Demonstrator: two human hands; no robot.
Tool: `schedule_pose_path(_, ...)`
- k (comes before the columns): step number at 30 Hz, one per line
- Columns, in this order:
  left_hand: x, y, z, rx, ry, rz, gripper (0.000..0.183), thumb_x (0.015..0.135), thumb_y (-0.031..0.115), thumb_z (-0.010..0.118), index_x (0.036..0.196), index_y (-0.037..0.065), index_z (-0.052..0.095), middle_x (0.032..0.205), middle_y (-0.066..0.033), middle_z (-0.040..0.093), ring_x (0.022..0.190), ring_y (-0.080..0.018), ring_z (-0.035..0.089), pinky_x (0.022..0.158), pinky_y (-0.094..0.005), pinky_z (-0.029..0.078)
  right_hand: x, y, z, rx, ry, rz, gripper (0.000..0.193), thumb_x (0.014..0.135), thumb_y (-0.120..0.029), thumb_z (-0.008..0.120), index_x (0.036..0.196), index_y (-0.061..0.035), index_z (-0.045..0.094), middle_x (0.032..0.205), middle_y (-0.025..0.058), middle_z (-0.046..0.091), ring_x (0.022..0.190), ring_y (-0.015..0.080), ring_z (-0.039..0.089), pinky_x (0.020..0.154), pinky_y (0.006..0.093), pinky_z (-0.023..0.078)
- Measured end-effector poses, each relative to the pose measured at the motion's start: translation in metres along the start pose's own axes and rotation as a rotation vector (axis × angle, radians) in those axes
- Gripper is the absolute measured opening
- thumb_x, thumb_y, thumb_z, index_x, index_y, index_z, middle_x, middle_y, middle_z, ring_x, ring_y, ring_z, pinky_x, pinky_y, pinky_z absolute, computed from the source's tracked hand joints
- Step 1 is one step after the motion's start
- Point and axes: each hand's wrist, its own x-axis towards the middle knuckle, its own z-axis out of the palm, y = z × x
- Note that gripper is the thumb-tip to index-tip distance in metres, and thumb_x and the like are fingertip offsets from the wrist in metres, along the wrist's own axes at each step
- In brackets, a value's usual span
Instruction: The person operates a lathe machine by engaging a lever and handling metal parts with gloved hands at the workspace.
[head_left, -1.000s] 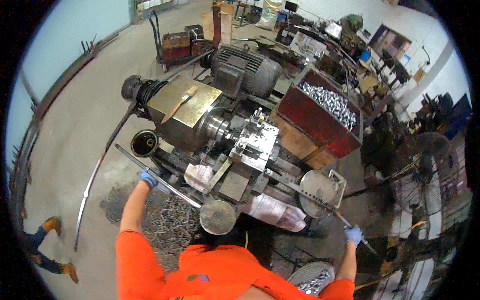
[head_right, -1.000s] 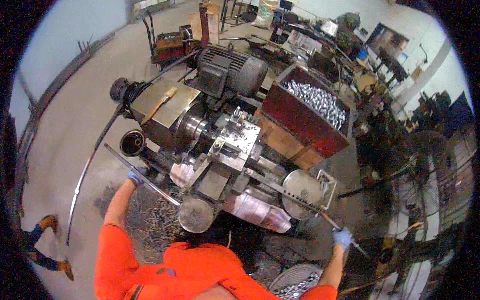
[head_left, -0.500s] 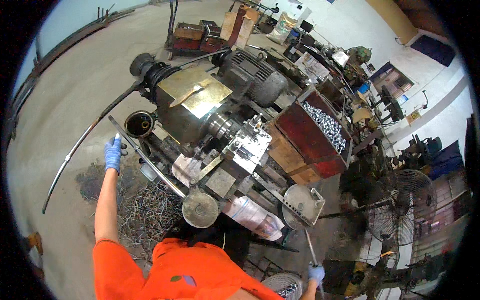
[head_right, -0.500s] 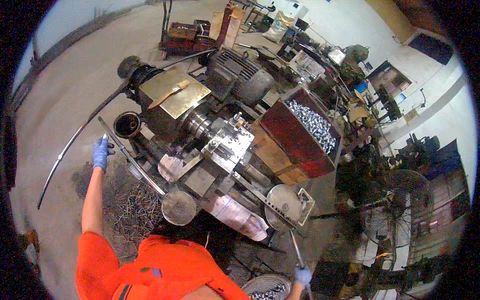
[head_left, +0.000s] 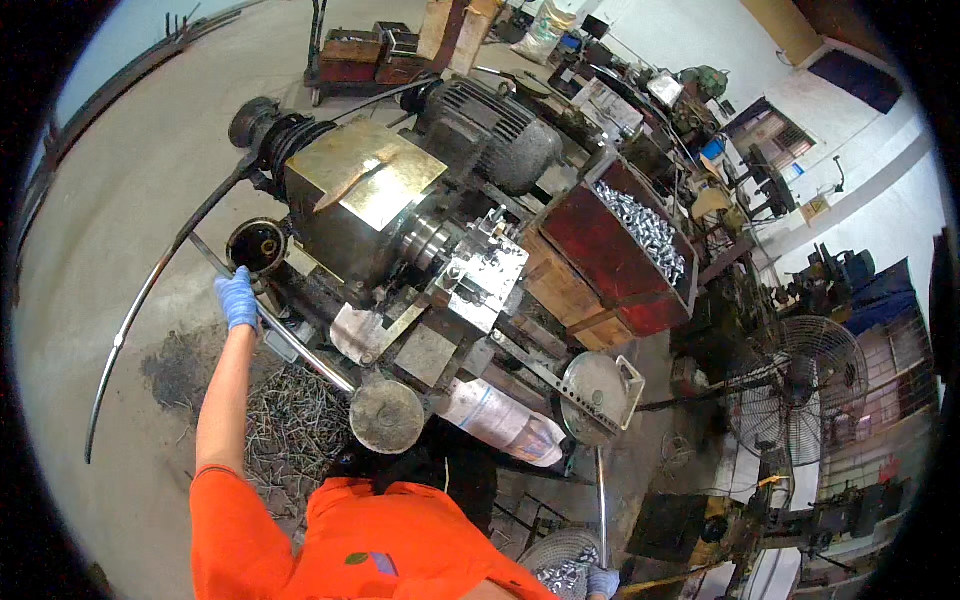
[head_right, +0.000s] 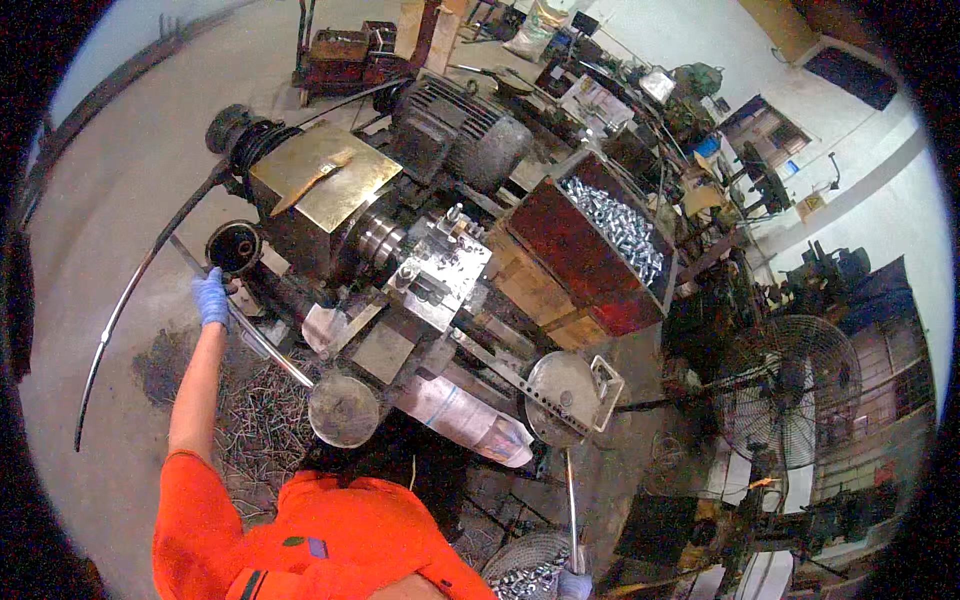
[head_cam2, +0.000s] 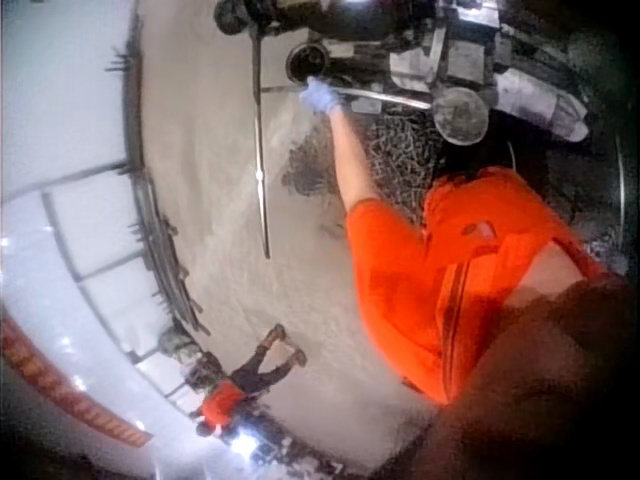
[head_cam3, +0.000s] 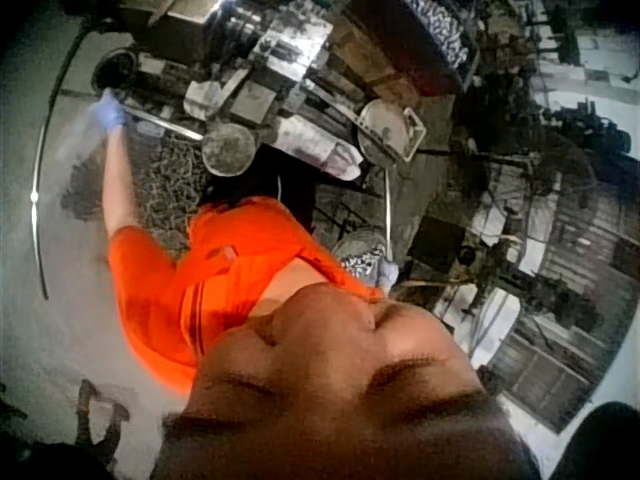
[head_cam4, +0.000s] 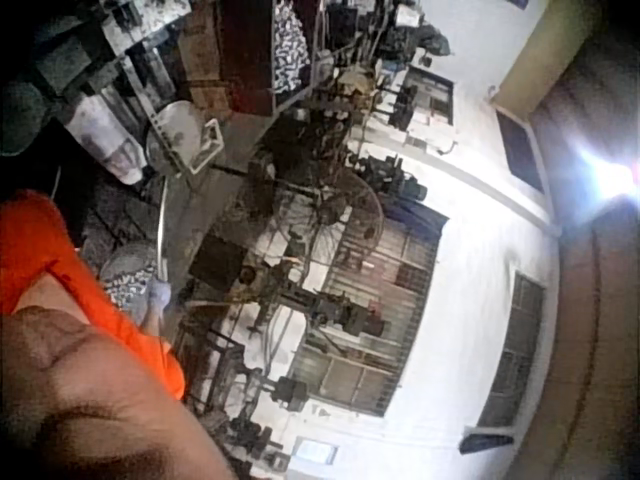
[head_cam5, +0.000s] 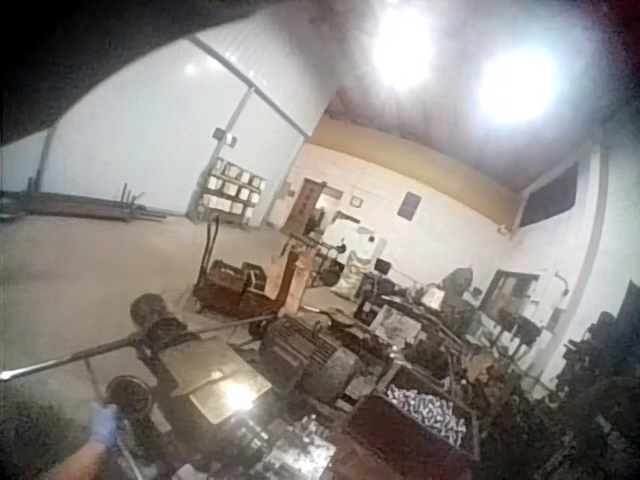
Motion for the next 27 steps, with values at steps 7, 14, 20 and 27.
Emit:
schedule_pose_path(7,0.001,0.008,-0.004,0.037,0.03,-0.003,0.015,0.08,0.011,0.062,0.083,-0.002,0.053,0.066,-0.0117,0.061,0.05,-0.0191,0.059,0.043,-0.0313,0.047,-0.004,0.001,0.008,0.105,-0.132,0.096,0.053,0.072,-0.052,0.063,0.093,-0.004,0.068,0.096,0.0161,0.066,0.091,0.0313,0.063,0.074,0.0419,0.049)
schedule_pose_path(14,-0.006,0.022,-0.001,-0.057,0.017,0.015,0.013,0.081,0.007,0.059,0.085,-0.003,0.053,0.065,-0.0116,0.061,0.046,-0.0186,0.058,0.041,-0.0304,0.048,-0.015,0.0,0.017,0.12,-0.117,0.078,0.045,0.071,-0.047,0.064,0.087,-0.0048,0.069,0.088,0.0156,0.066,0.084,0.033,0.063,0.072,0.0422,0.049)
schedule_pose_path(20,-0.007,0.017,0.0,-0.104,0.003,0.01,0.013,0.082,0.007,0.058,0.088,-0.003,0.053,0.065,-0.0101,0.06,0.046,-0.0185,0.059,0.04,-0.0298,0.047,-0.01,-0.001,0.019,0.11,-0.095,0.047,0.039,0.07,-0.042,0.065,0.083,-0.0054,0.069,0.082,0.0152,0.066,0.078,0.0345,0.064,0.07,0.0424,0.05)
schedule_pose_path(27,-0.003,0.019,-0.003,-0.007,0.0,0.016,0.014,0.081,0.01,0.059,0.081,-0.003,0.054,0.062,-0.0101,0.059,0.045,-0.0183,0.058,0.039,-0.0308,0.045,-0.001,-0.078,0.017,-0.004,0.316,-0.352,0.032,0.069,-0.037,0.066,0.077,-0.0062,0.069,0.074,0.0148,0.066,0.071,0.0362,0.064,0.068,0.0426,0.051)
